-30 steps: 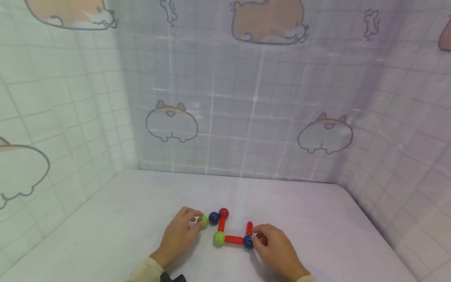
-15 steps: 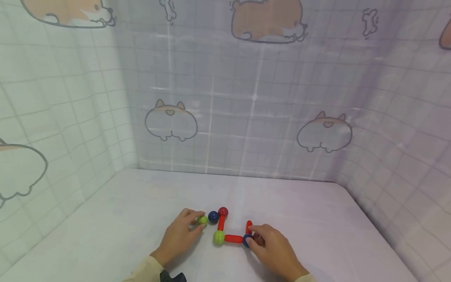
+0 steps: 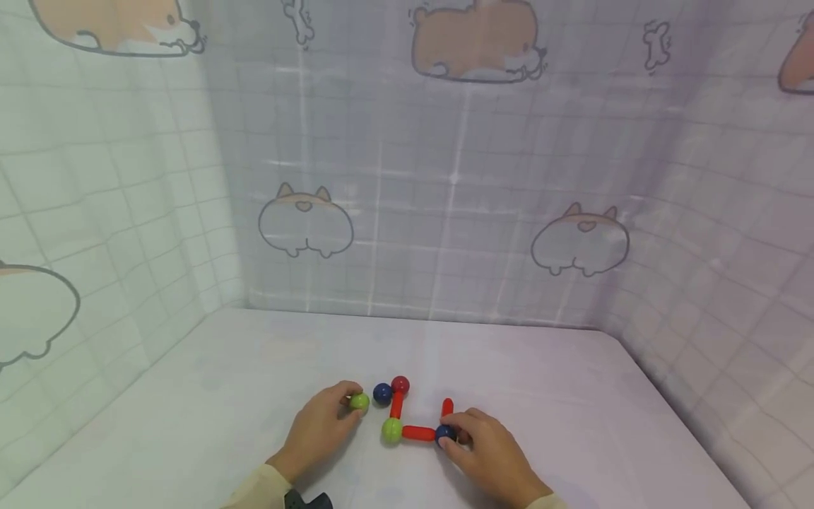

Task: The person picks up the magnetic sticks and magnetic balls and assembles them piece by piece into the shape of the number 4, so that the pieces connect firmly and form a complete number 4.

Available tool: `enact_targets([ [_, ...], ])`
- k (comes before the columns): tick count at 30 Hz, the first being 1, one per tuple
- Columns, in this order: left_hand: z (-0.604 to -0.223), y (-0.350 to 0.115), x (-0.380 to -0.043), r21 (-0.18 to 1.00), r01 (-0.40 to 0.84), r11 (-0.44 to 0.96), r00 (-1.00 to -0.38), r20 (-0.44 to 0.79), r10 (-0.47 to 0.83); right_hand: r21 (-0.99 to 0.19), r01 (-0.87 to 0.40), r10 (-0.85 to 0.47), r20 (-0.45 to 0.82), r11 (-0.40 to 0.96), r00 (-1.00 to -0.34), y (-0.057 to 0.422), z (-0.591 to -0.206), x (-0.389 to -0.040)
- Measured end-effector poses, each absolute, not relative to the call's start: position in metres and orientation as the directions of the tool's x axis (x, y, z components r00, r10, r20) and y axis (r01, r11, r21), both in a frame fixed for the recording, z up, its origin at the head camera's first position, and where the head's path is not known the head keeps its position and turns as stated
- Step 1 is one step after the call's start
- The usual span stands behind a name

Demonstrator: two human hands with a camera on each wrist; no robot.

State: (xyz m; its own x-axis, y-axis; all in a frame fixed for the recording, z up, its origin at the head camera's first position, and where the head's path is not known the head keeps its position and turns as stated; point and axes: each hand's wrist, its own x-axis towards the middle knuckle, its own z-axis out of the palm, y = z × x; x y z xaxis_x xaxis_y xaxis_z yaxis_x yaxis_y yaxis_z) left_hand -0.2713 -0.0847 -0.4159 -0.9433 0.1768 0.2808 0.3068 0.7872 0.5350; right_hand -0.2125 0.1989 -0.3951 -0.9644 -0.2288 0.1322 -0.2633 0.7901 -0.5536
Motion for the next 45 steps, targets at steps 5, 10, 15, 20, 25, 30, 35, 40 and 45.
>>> enact_targets([
  [5,-0.416,-0.087,-0.271,0.562,0.297,0.772,-0.946,0.283,0.158,-0.547,-0.294,-0.238,0.172,0.784,-0.956,0.200,-0.397,-0.214],
  [10,-0.414,-0.085,-0.268,0.600,0.291,0.745,-0.950,0.276,0.149,-0.551,-0.282,-0.231,0.161,0.785,-0.960,0.200,-0.398,-0.212],
  [15,-0.412,-0.083,-0.267,0.598,0.336,0.728,-0.928,0.340,0.150,-0.561,-0.272,-0.228,0.148,0.782,-0.962,0.199,-0.398,-0.213],
  [20,-0.401,-0.077,-0.273,0.587,0.456,0.668,-0.873,0.441,0.209,-0.565,-0.247,-0.202,0.142,0.787,-0.969,0.198,-0.398,-0.215],
  [25,-0.392,-0.068,-0.275,0.635,0.521,0.570,-0.852,0.428,0.302,-0.582,-0.230,-0.195,0.123,0.780,-0.973,0.198,-0.398,-0.217],
  [30,-0.386,-0.058,-0.277,0.744,0.493,0.451,-0.864,0.358,0.354,-0.607,-0.251,-0.222,0.123,0.754,-0.967,0.199,-0.397,-0.217],
  [35,-0.376,-0.044,-0.281,0.860,0.339,0.382,-0.913,0.203,0.355,-0.600,-0.274,-0.235,0.144,0.752,-0.961,0.200,-0.397,-0.215],
  [40,-0.371,-0.029,-0.285,0.904,0.246,0.348,-0.921,0.106,0.374,-0.568,-0.285,-0.227,0.172,0.772,-0.959,0.202,-0.397,-0.215],
  [45,-0.370,-0.020,-0.287,0.912,0.218,0.347,-0.916,0.069,0.394,-0.529,-0.312,-0.243,0.197,0.789,-0.950,0.201,-0.399,-0.217],
])
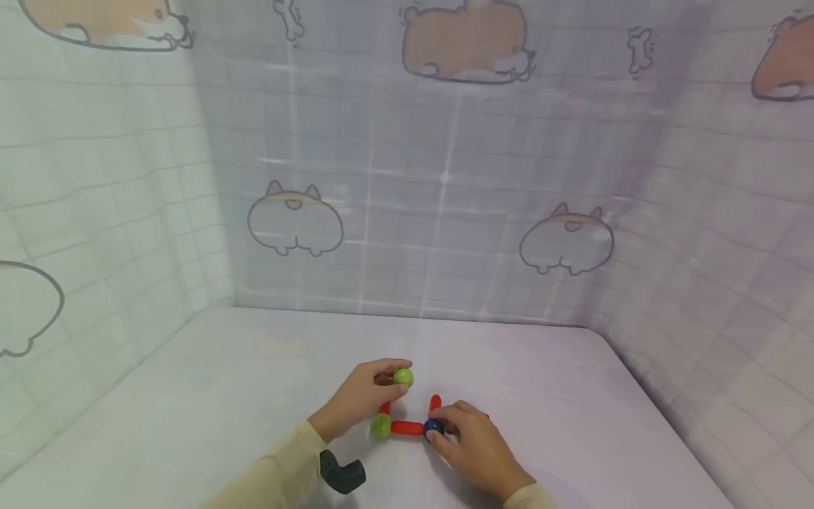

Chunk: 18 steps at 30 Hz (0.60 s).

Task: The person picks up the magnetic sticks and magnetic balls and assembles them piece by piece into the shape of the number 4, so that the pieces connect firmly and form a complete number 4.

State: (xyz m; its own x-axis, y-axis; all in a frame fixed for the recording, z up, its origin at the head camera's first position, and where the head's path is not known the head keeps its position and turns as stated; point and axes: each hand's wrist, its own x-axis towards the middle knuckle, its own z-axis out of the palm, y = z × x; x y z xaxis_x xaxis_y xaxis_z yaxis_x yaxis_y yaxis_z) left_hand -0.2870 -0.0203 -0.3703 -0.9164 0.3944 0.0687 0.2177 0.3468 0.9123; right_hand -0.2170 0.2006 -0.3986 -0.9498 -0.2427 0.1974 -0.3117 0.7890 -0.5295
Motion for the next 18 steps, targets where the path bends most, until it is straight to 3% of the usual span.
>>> enact_targets([
  [10,-0.369,-0.002,-0.294,0.922,0.230,0.312,-0.885,0.064,0.462,-0.527,-0.312,-0.241,0.202,0.791,-0.949,0.202,-0.400,-0.219],
  [18,-0.370,0.007,-0.295,0.940,0.154,0.305,-0.911,0.015,0.413,-0.585,-0.300,-0.240,0.180,0.754,-0.954,0.203,-0.399,-0.217],
])
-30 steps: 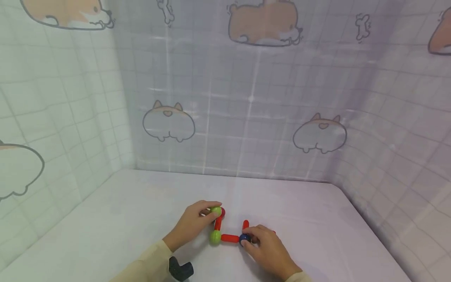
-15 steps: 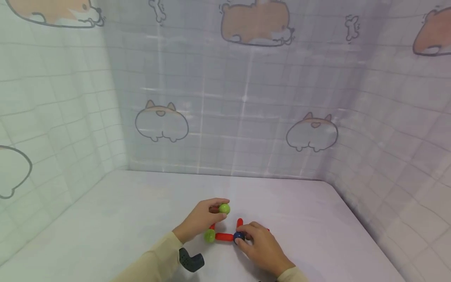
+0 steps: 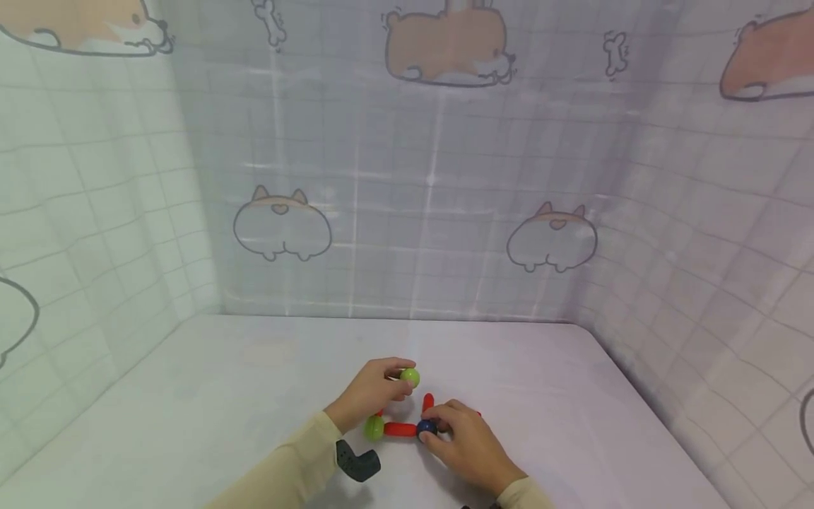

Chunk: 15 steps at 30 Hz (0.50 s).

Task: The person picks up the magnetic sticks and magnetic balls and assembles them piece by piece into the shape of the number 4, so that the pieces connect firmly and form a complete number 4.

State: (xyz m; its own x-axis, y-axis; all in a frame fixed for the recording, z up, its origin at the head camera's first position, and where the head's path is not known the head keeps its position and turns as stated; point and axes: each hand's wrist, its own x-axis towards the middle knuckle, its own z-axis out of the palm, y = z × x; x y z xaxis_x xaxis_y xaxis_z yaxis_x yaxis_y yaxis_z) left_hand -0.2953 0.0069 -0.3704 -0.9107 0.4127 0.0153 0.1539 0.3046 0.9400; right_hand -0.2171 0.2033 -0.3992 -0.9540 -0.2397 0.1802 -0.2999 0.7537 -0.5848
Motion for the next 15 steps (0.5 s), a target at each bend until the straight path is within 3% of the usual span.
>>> enact_targets([
  [15,-0.3762,0.0167,-0.2996,0.914,0.125,0.385,-0.911,-0.048,0.409,-0.543,-0.283,-0.225,0.173,0.791,-0.959,0.2016,-0.4011,-0.2165],
])
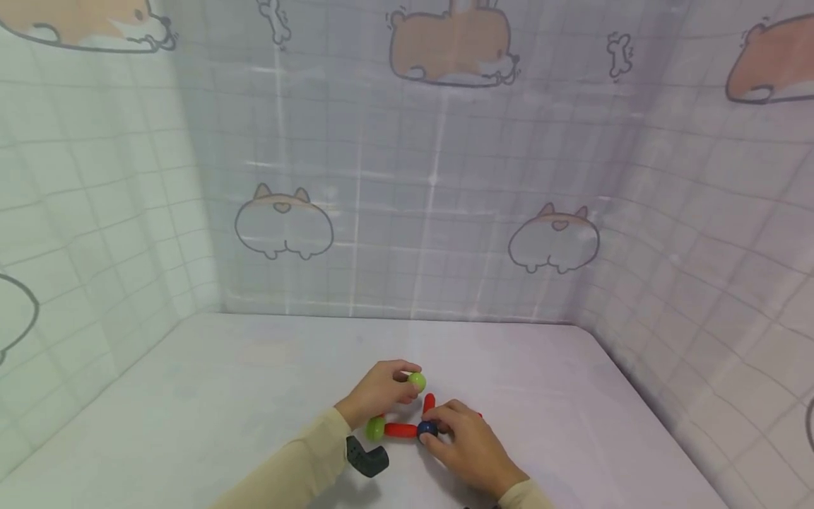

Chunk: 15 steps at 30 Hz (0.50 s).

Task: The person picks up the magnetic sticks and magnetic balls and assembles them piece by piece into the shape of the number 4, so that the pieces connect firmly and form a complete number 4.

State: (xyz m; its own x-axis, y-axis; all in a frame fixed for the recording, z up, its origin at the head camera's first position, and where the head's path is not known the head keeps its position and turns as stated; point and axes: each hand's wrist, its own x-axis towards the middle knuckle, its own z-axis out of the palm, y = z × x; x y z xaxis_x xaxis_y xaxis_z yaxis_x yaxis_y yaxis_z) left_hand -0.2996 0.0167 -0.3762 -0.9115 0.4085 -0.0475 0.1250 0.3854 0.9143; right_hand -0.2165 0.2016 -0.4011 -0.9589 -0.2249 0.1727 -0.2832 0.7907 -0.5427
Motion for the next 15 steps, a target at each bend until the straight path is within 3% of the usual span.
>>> enact_targets([
  [15,-0.373,0.032,-0.309,0.883,0.101,0.458,-0.923,-0.089,0.375,-0.527,-0.367,-0.262,0.265,0.767,-0.928,0.200,-0.406,-0.216],
])
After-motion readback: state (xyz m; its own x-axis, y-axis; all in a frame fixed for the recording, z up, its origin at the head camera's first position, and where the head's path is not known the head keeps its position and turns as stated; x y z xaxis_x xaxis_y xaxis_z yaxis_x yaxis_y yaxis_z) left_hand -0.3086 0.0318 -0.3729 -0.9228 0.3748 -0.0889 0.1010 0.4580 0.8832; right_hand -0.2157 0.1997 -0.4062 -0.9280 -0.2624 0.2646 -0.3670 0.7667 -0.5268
